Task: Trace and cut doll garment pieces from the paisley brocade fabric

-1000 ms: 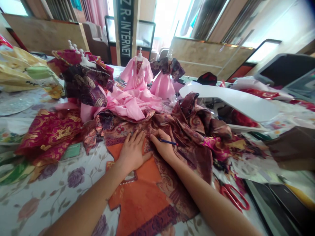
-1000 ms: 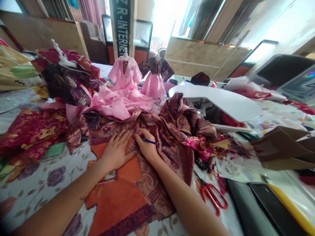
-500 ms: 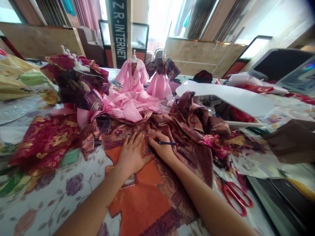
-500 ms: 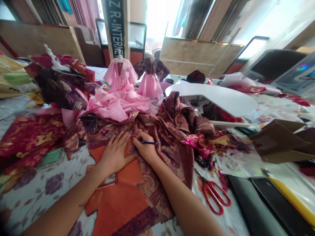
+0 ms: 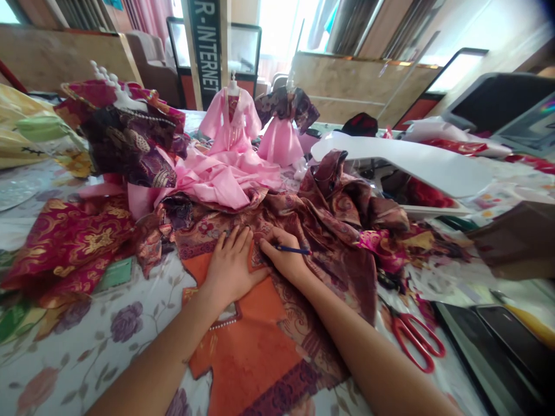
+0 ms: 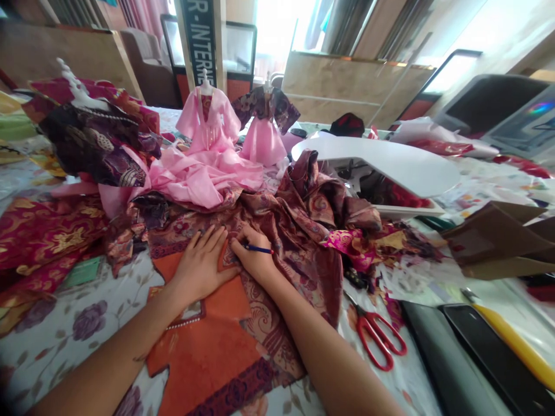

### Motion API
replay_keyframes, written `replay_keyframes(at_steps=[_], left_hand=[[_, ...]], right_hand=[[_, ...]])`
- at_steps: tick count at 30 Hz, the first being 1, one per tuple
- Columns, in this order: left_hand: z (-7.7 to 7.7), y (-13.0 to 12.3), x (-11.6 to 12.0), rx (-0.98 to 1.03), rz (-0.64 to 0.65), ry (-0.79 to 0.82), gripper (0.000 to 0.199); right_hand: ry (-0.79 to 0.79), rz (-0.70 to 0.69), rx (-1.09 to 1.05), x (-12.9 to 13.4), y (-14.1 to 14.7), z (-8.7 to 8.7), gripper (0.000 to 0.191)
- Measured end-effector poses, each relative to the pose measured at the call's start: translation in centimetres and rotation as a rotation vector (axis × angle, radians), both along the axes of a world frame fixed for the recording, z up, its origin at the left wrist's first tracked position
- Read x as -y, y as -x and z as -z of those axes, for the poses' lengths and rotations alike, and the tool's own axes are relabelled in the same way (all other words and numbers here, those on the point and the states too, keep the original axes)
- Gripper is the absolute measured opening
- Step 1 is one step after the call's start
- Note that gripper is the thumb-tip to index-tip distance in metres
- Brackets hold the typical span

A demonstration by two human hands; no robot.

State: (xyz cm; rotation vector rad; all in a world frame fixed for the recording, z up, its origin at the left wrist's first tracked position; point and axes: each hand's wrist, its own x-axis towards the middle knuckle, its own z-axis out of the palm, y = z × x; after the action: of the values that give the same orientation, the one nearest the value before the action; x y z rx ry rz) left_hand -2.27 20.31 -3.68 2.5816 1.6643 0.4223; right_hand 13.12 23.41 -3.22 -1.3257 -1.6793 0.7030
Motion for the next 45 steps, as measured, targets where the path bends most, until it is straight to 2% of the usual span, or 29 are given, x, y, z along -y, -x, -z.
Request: replay_keyframes(at_steps=[4, 21, 26, 30, 36, 41, 45], left_hand=[[0.07, 0.02, -0.10, 0.011, 0.006, -0.005, 0.072], [0.13, 0.03, -0.17, -0.020, 0.005, -0.005, 0.074], [0.22, 0.02, -0.14, -0.020, 0.002, 0.003, 0.077], [0.12, 0.01, -0.10, -0.028, 0.002, 0.005, 0.075], [0.17, -0.03, -0.11, -0.028, 0.002, 0.003, 0.079], [0.16, -0.06, -0.06, -0.034, 0.000, 0.006, 0.077], [0.05, -0.05, -0.06, -0.045, -0.003, 0.005, 0.075]], right_hand=[[0.016, -0.007, -0.011, 0.13, -0.09, -0.09, 0.019], [0.027, -0.066, -0.023, 0.32, -0.38, 0.20, 0.018], [0.015, -0.036, -0.018, 0.46, -0.34, 0.20, 0.017], [0.030, -0.078, 0.004, 0.60, -0.40, 0.15, 0.017], [0.009, -0.026, 0.014, 0.55, -0.36, 0.22, 0.019], [0.009, -0.080, 0.030, 0.72, -0.34, 0.11, 0.019], [-0.016, -0.046, 0.025, 0.63, -0.33, 0.18, 0.019]])
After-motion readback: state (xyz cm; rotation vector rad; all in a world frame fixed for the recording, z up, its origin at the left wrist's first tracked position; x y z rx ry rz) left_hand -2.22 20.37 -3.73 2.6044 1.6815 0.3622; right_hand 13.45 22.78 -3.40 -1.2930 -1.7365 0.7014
